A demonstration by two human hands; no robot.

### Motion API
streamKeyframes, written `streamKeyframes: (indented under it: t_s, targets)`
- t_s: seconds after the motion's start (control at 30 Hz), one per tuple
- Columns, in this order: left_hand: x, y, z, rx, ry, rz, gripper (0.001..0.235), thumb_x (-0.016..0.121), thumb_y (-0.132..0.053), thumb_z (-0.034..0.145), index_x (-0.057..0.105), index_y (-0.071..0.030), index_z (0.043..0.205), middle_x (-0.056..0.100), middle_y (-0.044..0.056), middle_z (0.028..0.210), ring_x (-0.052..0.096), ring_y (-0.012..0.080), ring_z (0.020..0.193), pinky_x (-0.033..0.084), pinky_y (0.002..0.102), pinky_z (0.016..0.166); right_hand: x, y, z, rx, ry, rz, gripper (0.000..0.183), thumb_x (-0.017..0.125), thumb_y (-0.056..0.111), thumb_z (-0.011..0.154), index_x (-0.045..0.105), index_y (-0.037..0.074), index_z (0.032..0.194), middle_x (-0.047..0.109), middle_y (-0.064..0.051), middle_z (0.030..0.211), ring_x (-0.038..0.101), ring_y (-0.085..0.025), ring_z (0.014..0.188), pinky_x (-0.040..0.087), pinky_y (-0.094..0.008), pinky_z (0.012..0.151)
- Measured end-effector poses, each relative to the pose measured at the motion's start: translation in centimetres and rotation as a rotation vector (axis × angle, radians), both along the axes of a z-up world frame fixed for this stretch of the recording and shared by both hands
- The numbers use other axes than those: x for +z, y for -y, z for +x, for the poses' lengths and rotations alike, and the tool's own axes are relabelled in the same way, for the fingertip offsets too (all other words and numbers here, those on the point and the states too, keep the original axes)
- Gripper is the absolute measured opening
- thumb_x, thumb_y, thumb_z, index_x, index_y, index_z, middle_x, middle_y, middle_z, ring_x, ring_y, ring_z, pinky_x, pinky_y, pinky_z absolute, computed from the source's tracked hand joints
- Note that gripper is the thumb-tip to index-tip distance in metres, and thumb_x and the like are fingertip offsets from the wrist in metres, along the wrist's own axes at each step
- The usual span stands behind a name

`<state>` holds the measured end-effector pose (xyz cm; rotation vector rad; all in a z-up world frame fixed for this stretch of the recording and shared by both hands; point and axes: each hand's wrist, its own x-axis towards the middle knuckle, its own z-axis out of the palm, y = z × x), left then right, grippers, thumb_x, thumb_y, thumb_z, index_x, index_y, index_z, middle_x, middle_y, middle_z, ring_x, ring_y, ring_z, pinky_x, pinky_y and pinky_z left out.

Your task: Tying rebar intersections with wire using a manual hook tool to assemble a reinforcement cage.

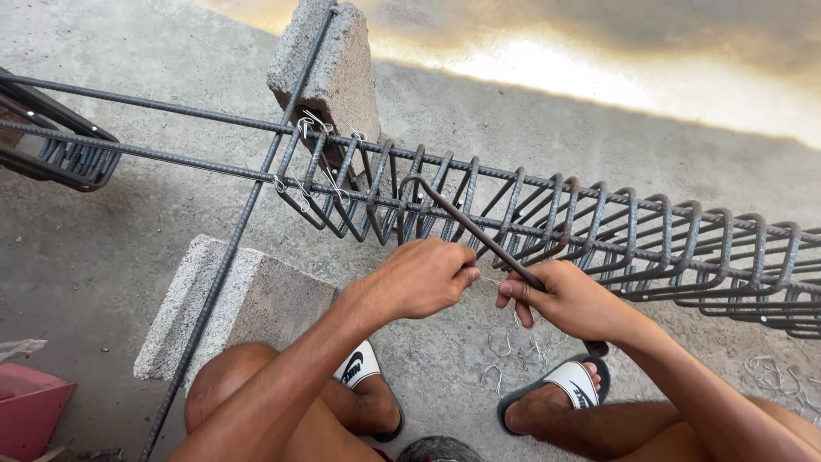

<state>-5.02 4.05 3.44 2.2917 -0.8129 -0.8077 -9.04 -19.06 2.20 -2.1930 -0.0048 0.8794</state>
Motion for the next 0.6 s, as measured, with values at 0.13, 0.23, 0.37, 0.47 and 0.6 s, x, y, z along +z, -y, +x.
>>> streamKeyframes:
  t_s: [0.13,0.23,0.37,0.47,0.6]
  targets:
    - [0.0,-0.1,-0.4,-0.04,-0.031,-0.021,0.033,0.05,-0.025,0.097,0.073,-0.001,0.095,0.076,0.026,0.092,0.07,0.0507,0.101,0.052,0.059,0.087,1.2,-0.1,-0.2,0.055,-0.032,-0.02,0.034,0.066,0.035,0.095,0.086,0.014,0.078,0.077,-0.005,0.055,0.052,-0.016,0.048,0.045,-0.03,0.052]
    - [-0.5,0.0,-0.6,-0.053,-0.068,-0.045,0.032,0.052,-0.025,0.097,0.072,0.0,0.094,0.074,0.028,0.094,0.067,0.0532,0.102,0.052,0.063,0.087,0.9,0.1,-0.4,0.086,-0.062,0.015,0.031,0.068,0.034,0.094,0.088,0.013,0.082,0.081,-0.005,0.059,0.049,-0.016,0.046,0.044,-0.029,0.051]
    - [-0.2,-0.2,-0.3,-0.048,-0.104,-0.174,0.028,0.053,-0.022,0.099,0.074,-0.004,0.094,0.074,0.021,0.091,0.069,0.0452,0.099,0.053,0.055,0.089,0.2,0.9,-0.3,0.073,-0.196,0.227,0.028,0.066,0.028,0.095,0.084,0.007,0.091,0.082,-0.011,0.062,0.053,-0.016,0.042,0.044,-0.026,0.046]
    - [-0.5,-0.2,0.0,-0.059,-0.086,-0.349,0.023,0.055,-0.018,0.101,0.072,-0.006,0.091,0.072,0.017,0.086,0.072,0.0401,0.092,0.055,0.049,0.086,-0.2,1.5,-0.6,0.042,-0.265,0.435,0.03,0.059,0.023,0.098,0.08,0.002,0.105,0.078,-0.018,0.059,0.052,-0.017,0.038,0.038,-0.026,0.042]
    - [-0.6,-0.2,0.0,-0.061,-0.076,-0.461,0.021,0.057,-0.015,0.1,0.067,-0.006,0.085,0.068,0.018,0.078,0.069,0.0398,0.082,0.053,0.05,0.079,-1.0,1.7,-0.5,-0.019,-0.238,0.581,0.032,0.054,0.02,0.101,0.076,-0.003,0.109,0.072,-0.021,0.052,0.05,-0.018,0.035,0.033,-0.025,0.039]
